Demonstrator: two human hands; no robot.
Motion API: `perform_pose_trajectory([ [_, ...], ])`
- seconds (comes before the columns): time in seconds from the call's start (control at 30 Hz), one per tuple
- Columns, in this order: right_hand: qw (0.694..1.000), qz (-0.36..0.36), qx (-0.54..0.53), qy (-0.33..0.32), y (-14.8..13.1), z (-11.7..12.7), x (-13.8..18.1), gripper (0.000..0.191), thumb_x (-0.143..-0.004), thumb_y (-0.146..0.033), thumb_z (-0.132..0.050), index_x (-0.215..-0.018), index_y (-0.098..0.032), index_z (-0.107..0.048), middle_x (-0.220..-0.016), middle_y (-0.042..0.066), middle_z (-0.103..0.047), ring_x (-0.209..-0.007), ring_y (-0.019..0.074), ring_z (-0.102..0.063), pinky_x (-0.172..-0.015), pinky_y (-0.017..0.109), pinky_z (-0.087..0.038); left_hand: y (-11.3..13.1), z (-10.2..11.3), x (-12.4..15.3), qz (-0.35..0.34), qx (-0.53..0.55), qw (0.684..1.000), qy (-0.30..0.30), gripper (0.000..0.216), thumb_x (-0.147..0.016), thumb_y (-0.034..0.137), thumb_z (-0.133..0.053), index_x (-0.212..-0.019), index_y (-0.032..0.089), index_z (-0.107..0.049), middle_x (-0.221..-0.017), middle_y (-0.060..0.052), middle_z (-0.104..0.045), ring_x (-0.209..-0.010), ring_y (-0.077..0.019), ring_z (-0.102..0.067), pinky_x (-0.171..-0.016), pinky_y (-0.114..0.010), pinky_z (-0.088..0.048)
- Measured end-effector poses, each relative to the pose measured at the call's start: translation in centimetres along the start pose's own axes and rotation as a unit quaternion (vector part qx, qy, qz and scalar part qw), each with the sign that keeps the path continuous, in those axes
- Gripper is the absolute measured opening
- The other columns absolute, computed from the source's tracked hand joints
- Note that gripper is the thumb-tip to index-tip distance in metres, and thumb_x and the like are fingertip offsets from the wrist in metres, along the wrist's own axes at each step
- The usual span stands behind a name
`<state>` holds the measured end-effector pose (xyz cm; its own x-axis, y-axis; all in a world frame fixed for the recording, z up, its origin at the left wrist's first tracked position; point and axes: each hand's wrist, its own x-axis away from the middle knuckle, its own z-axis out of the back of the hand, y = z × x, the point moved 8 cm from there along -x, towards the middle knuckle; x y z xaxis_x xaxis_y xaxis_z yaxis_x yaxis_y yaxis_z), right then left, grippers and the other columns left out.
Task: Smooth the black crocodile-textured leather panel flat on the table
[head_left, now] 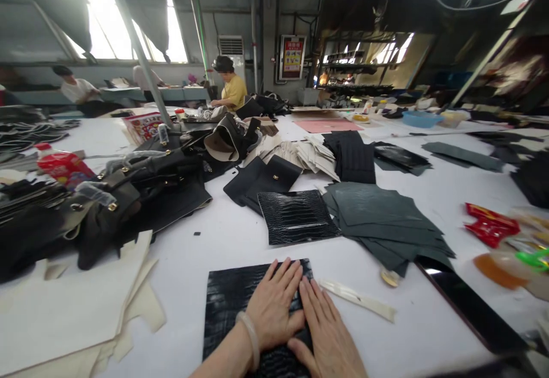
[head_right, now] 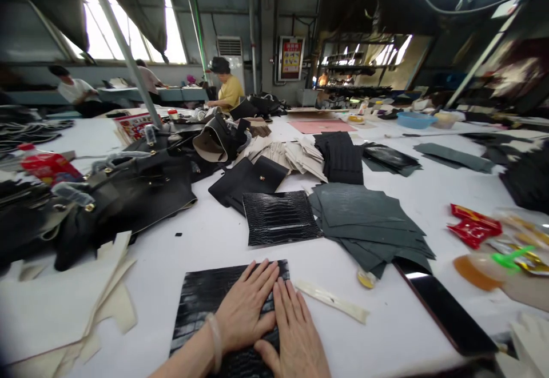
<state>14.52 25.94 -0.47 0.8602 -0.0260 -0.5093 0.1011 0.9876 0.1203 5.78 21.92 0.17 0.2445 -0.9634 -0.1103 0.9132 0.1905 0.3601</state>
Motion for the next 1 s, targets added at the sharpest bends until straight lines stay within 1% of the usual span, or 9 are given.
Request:
perform_pose_trajectory([
  [0.13, 0.997, 0.018, 0.065, 0.023, -1.0, -0.4, 0.5, 0.094, -0.081, -0.062, -0.045, -0.144, -0.001, -0.013, -0.141, 0.015, -0.039, -0.125, 0.0269, -0.042, -0.092, 0.039, -0.048, -0.4, 0.8, 0.4, -0.006, 0.036, 0.999, -0.004, 0.074, -0.087, 0.055, -0.039, -0.145, 0.017, -0.013, -0.153, -0.006, -0.010, -0.142, -0.0184, -0.004, -0.118, -0.041, -0.004],
  [0.23, 0.998, 0.026, 0.057, 0.016, -1.8, -0.5, 0.5, 0.094, -0.081, -0.063, -0.044, -0.144, -0.002, -0.012, -0.142, 0.016, -0.038, -0.128, 0.0278, -0.038, -0.096, 0.041, -0.044, -1.1, 2.7, 2.5, 0.001, 0.049, 0.999, -0.006, 0.079, -0.082, 0.058, -0.047, -0.144, 0.018, -0.018, -0.153, -0.008, -0.011, -0.142, -0.0213, -0.004, -0.118, -0.044, -0.004],
  [0.4, 0.999, 0.040, 0.019, 0.016, -2.8, -1.3, 0.9, 0.087, -0.084, -0.062, -0.034, -0.143, -0.001, -0.015, -0.143, 0.021, -0.034, -0.131, 0.0336, -0.032, -0.096, 0.050, -0.043, -3.7, 6.6, 11.3, 0.081, 0.034, 0.996, 0.009, 0.088, -0.076, 0.073, -0.043, -0.144, 0.026, -0.015, -0.153, -0.006, -0.011, -0.142, -0.0234, -0.004, -0.116, -0.050, 0.002],
  [0.5, 0.997, 0.073, -0.001, 0.019, -3.2, -1.8, 1.3, 0.078, -0.087, -0.056, -0.027, -0.137, 0.003, -0.031, -0.141, 0.025, -0.034, -0.130, 0.0369, -0.032, -0.094, 0.054, -0.044, -5.1, 6.6, 16.8, 0.121, 0.038, 0.992, -0.019, 0.092, -0.073, 0.075, -0.045, -0.144, 0.029, -0.011, -0.153, -0.004, -0.010, -0.142, -0.0238, -0.004, -0.115, -0.051, 0.002],
  [0.6, 0.995, 0.097, -0.010, 0.008, -3.5, -2.0, 1.6, 0.067, -0.087, -0.048, -0.022, -0.124, 0.001, -0.051, -0.139, 0.026, -0.036, -0.130, 0.0381, -0.033, -0.092, 0.056, -0.045, -6.1, 5.6, 19.8, 0.135, 0.040, 0.990, -0.031, 0.091, -0.074, 0.075, -0.044, -0.144, 0.031, -0.007, -0.153, -0.002, -0.008, -0.142, -0.0225, -0.004, -0.115, -0.050, 0.003],
  [0.67, 0.995, 0.100, -0.009, 0.011, -3.5, -1.9, 1.7, 0.062, -0.088, -0.044, -0.023, -0.118, -0.002, -0.057, -0.139, 0.026, -0.037, -0.131, 0.0383, -0.031, -0.092, 0.056, -0.045, -6.4, 5.1, 20.4, 0.130, 0.038, 0.990, -0.025, 0.092, -0.073, 0.076, -0.043, -0.144, 0.031, -0.006, -0.154, -0.001, -0.007, -0.142, -0.0219, -0.003, -0.115, -0.050, 0.004],
  [0.77, 0.994, 0.110, -0.008, 0.009, -3.8, -1.9, 1.8, 0.060, -0.088, -0.040, -0.022, -0.118, -0.001, -0.056, -0.138, 0.026, -0.037, -0.133, 0.0372, -0.028, -0.093, 0.055, -0.044, -6.4, 5.0, 20.5, 0.120, 0.031, 0.992, -0.016, 0.093, -0.073, 0.077, -0.042, -0.144, 0.030, -0.006, -0.153, -0.002, -0.007, -0.142, -0.0222, -0.002, -0.115, -0.050, 0.004],
  [0.87, 0.996, 0.093, -0.013, 0.006, -4.1, -1.5, 1.6, 0.069, -0.088, -0.050, -0.023, -0.132, 0.000, -0.042, -0.142, 0.024, -0.033, -0.134, 0.0352, -0.026, -0.095, 0.054, -0.041, -6.2, 5.2, 20.5, 0.119, 0.026, 0.993, -0.011, 0.093, -0.073, 0.077, -0.041, -0.144, 0.030, -0.005, -0.153, -0.003, -0.007, -0.142, -0.0232, -0.003, -0.114, -0.052, 0.004],
  [1.0, 0.999, 0.049, 0.003, 0.002, -5.0, 1.0, 0.3, 0.083, -0.081, -0.065, -0.038, -0.143, -0.012, -0.024, -0.149, 0.015, -0.023, -0.136, 0.0360, -0.020, -0.102, 0.055, -0.029, -6.2, 5.1, 20.5, 0.115, 0.008, 0.993, -0.014, 0.095, -0.072, 0.079, -0.039, -0.144, 0.027, -0.005, -0.153, -0.005, -0.007, -0.141, -0.0264, -0.004, -0.113, -0.056, 0.002],
])
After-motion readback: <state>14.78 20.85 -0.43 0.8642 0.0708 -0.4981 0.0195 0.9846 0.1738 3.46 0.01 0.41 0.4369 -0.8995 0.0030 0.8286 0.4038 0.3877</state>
